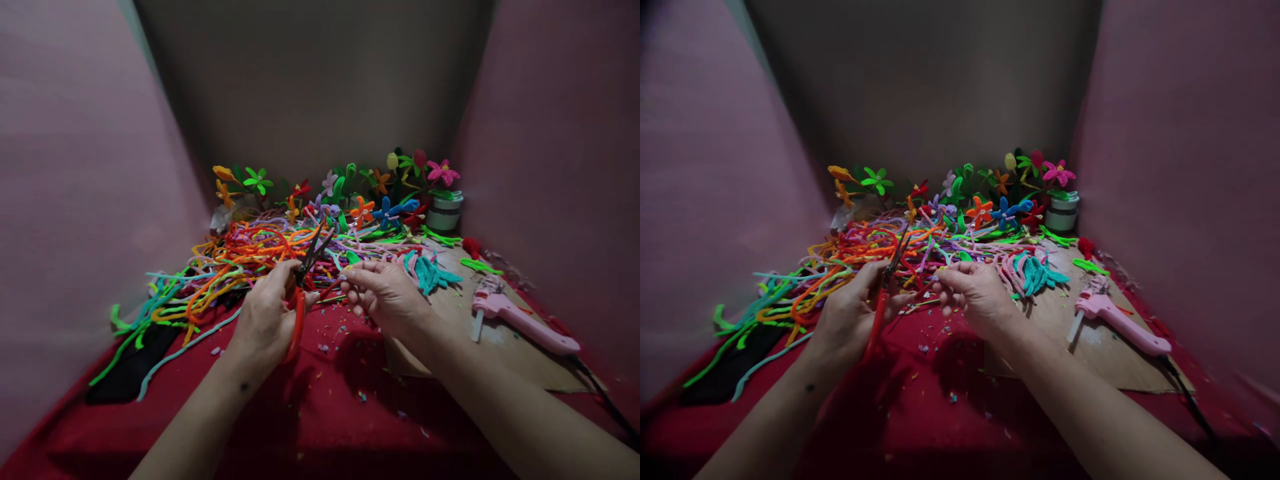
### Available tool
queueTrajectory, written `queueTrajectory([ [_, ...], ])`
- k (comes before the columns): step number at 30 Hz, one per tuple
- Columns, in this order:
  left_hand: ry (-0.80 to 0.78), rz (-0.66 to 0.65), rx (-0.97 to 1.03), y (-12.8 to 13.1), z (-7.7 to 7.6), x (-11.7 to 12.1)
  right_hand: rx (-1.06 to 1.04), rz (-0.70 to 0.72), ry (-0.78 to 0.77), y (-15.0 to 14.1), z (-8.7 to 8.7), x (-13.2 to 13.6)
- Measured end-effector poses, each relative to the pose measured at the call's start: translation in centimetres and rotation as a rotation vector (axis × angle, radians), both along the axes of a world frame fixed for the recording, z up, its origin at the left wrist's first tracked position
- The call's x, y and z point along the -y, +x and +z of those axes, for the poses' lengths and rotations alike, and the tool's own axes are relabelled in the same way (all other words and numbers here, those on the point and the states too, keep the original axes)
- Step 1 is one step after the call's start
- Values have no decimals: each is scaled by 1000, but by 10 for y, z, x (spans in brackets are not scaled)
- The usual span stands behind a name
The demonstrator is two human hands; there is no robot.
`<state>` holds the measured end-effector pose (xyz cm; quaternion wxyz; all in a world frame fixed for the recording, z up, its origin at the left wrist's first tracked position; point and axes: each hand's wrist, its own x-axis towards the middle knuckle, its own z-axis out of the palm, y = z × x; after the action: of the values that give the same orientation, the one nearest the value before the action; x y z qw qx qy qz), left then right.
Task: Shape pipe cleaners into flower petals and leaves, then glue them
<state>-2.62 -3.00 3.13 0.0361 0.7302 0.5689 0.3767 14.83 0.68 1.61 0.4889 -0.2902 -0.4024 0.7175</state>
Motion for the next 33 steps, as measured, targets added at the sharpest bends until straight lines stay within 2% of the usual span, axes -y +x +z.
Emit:
queueTrajectory([
  [4, -58, -116, 268, 16, -2, -3, 12, -14, 5, -5, 1, 5],
  [7, -41, -149, 331, 26, -1, -6, 24, -39, 52, -7, 1, 9],
  [13, 1, -114, 254, 32, 3, -10, 39, -65, 100, -8, -1, 10],
  [18, -1, -189, 213, 28, 0, -14, 32, -74, 79, -8, 0, 9],
  [21, 10, -193, 179, 28, 0, -16, 34, -64, 60, -7, 1, 10],
  [27, -21, -195, 251, 30, 5, -17, 13, -54, 12, -7, 2, 11],
  [30, -44, -238, 277, 28, 4, -17, 17, -75, 47, -8, 1, 11],
  [33, -18, -232, 223, 27, 2, -16, 24, -87, 73, -8, -1, 10],
])
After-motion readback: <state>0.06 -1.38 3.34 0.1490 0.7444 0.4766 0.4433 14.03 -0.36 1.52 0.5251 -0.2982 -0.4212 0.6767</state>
